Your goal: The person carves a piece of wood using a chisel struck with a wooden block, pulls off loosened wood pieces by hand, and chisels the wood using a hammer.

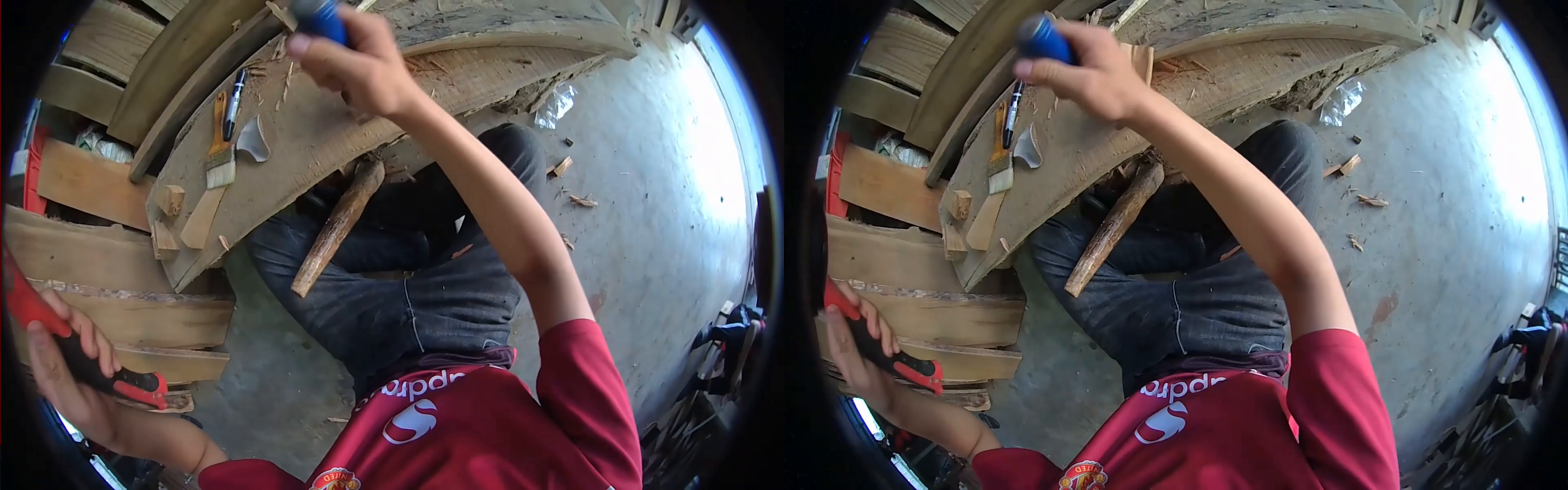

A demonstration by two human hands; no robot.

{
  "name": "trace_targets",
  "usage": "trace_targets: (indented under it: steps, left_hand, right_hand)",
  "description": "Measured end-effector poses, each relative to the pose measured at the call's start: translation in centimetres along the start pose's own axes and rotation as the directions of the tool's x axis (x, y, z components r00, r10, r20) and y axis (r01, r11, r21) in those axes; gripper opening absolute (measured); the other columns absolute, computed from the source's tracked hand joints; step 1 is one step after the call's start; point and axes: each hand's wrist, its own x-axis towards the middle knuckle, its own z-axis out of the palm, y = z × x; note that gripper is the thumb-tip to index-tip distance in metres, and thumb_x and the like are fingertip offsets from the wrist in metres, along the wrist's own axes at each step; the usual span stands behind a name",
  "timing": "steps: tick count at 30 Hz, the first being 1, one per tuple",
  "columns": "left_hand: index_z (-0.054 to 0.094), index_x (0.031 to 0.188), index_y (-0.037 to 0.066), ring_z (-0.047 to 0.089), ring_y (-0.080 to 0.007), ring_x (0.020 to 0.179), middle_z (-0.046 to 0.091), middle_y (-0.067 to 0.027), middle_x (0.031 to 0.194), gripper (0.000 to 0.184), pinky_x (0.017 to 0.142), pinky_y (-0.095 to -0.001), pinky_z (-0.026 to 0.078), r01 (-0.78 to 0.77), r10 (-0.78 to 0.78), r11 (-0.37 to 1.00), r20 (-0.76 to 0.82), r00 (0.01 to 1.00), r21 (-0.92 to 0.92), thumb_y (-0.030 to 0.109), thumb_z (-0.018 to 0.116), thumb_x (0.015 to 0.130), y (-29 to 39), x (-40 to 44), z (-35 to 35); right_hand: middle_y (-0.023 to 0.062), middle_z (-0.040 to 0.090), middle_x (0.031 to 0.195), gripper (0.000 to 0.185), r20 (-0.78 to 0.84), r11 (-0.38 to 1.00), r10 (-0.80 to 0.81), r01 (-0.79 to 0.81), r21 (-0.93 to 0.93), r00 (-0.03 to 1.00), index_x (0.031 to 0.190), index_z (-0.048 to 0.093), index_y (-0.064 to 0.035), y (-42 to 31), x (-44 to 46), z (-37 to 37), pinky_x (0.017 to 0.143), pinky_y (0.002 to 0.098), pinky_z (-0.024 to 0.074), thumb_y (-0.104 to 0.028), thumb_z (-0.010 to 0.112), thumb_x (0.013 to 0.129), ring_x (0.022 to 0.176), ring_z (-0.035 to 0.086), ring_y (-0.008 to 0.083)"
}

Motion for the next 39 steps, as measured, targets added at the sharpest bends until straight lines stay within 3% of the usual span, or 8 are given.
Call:
trace_targets:
  steps: [5,8,11,14,19,29,33,39]
  left_hand:
    - [0.055,0.101,0.003,0.043,-0.0053,0.047,0.050,-0.0008,0.067,0.026,0.041,-0.0195,0.032,0.193,-0.193,0.981,-0.020,0.981,0.027,0.029,0.049,0.103,-6.9,-0.4,3.7]
    - [0.054,0.094,0.003,0.042,-0.0056,0.044,0.049,-0.0006,0.063,0.029,0.038,-0.0210,0.032,0.273,-0.274,0.961,0.048,0.960,0.035,0.030,0.049,0.104,-12.9,-2.1,5.5]
    - [0.053,0.091,0.003,0.045,-0.0076,0.042,0.049,-0.0019,0.062,0.032,0.037,-0.0224,0.033,0.432,-0.429,0.900,0.063,0.901,-0.053,0.032,0.049,0.104,-15.9,-5.9,7.7]
    - [0.053,0.088,0.001,0.046,-0.0089,0.042,0.050,-0.0037,0.061,0.033,0.037,-0.0234,0.035,0.556,-0.547,0.822,0.101,0.831,-0.121,0.030,0.049,0.103,-17.8,-9.3,8.6]
    - [0.053,0.087,0.000,0.046,-0.0097,0.040,0.050,-0.0048,0.059,0.033,0.036,-0.0245,0.035,0.627,-0.629,0.752,0.065,0.775,-0.202,0.029,0.050,0.103,-18.9,-13.0,8.2]
    - [0.053,0.089,-0.001,0.047,-0.0110,0.039,0.050,-0.0057,0.060,0.035,0.035,-0.0256,0.035,0.636,-0.656,0.740,-0.027,0.754,-0.220,0.032,0.050,0.103,-21.1,-14.2,6.3]
    - [0.054,0.088,-0.001,0.047,-0.0108,0.040,0.050,-0.0055,0.060,0.035,0.036,-0.0250,0.035,0.642,-0.668,0.724,-0.026,0.744,-0.251,0.031,0.050,0.103,-20.7,-14.8,6.3]
    - [0.055,0.088,-0.001,0.047,-0.0102,0.041,0.050,-0.0048,0.060,0.035,0.037,-0.0242,0.034,0.628,-0.652,0.740,-0.028,0.758,-0.242,0.031,0.051,0.103,-20.6,-15.7,5.9]
  right_hand:
    - [0.0001,0.046,0.063,0.029,-0.314,0.924,-0.027,0.144,0.354,0.949,0.079,0.048,-0.0089,-8.1,-0.9,-3.2,0.043,0.0228,0.0268,-0.027,0.061,0.097,0.048,0.039,0.0079]
    - [-0.0024,0.045,0.056,0.028,-0.481,0.988,0.115,-0.151,-0.037,0.869,0.068,0.053,-0.0079,-9.2,-3.2,-6.0,0.041,0.0228,0.0234,-0.022,0.067,0.089,0.045,0.040,0.0056]
    - [-0.0034,0.053,0.056,0.033,-0.561,0.628,0.134,-0.508,-0.590,0.817,0.077,0.070,-0.0041,-5.9,-5.2,-8.0,0.045,0.0247,0.0348,-0.036,0.074,0.083,0.048,0.048,0.0073]
    - [0.0099,0.067,0.065,0.045,-0.538,0.365,0.424,-0.682,-0.634,0.728,0.078,0.072,-0.0003,-2.7,-5.1,-7.5,0.063,0.0339,0.0540,-0.046,0.075,0.079,0.061,0.067,0.0184]
    - [0.0214,0.067,0.069,0.045,-0.560,0.248,0.406,-0.677,-0.693,0.722,0.080,0.069,0.0081,1.7,-2.3,-5.8,0.067,0.0393,0.0550,-0.036,0.077,0.071,0.068,0.070,0.0306]
    - [0.0154,0.069,0.081,0.019,0.168,-0.009,0.545,0.206,-0.979,0.822,0.084,0.071,-0.0040,-0.5,1.4,-0.7,0.069,0.0442,0.0566,-0.016,0.071,0.069,0.079,0.068,0.0358]
    - [0.0129,0.068,0.078,0.025,0.358,0.211,0.366,0.298,-0.931,0.859,0.098,0.073,-0.0067,1.9,-0.3,-2.6,0.069,0.0416,0.0559,-0.010,0.074,0.073,0.074,0.068,0.0332]
    - [0.0007,0.063,0.069,0.020,0.008,0.743,0.132,-0.093,-0.663,0.991,0.080,0.068,-0.0022,-4.6,-4.4,-1.6,0.058,0.0270,0.0469,-0.020,0.079,0.079,0.063,0.059,0.0099]
